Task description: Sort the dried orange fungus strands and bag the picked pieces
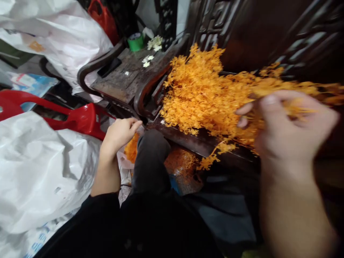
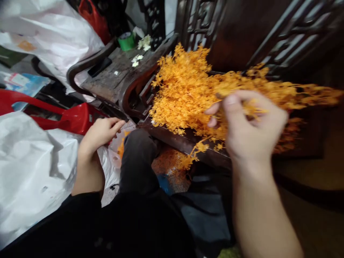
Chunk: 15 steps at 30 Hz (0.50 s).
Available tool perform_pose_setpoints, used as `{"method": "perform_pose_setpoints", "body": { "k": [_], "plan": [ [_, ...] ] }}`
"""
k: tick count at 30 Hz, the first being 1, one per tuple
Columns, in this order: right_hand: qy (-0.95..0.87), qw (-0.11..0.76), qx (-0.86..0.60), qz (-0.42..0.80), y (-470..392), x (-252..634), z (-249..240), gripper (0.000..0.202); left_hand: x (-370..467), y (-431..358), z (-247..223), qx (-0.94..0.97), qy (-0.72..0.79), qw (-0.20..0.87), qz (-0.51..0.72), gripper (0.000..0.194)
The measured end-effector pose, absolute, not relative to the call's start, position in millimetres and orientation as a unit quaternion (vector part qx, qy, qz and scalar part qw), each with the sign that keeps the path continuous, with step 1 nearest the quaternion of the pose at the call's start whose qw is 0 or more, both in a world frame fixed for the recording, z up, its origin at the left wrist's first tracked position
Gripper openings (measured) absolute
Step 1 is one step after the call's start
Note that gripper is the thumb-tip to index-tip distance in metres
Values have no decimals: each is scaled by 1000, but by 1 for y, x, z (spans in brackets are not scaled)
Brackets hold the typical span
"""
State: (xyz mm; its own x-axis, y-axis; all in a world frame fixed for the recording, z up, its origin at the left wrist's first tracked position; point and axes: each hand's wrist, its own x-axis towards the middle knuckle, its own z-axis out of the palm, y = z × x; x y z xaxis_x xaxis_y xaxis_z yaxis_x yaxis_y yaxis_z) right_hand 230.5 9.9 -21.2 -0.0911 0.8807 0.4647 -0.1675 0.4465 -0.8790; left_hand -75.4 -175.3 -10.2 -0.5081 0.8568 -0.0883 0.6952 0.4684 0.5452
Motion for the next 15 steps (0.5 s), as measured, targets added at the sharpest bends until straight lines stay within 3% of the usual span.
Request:
{"method": "perform_pose_setpoints", "body": {
  "k": [3, 5, 7, 10, 15],
  "plan": [
    [-633, 563, -298, 440, 6, 231, -13, 19, -4, -115, 39, 603, 701, 182, 335, 44],
    [-650, 535, -311, 441, 6, 234, -8, 24, 40, -72, 52, 651, 586, 265, 403, 53],
    [-665, 522, -317, 430, 10, 238, -3, 31, 72, -31, 50, 678, 498, 334, 425, 43],
    [-677, 507, -327, 421, 17, 247, 1, 39, 92, 18, 33, 685, 447, 347, 458, 22],
    [-644, 462, -395, 464, 25, 264, 2, 41, 79, 50, 18, 631, 452, 319, 544, 29]
  ]
}}
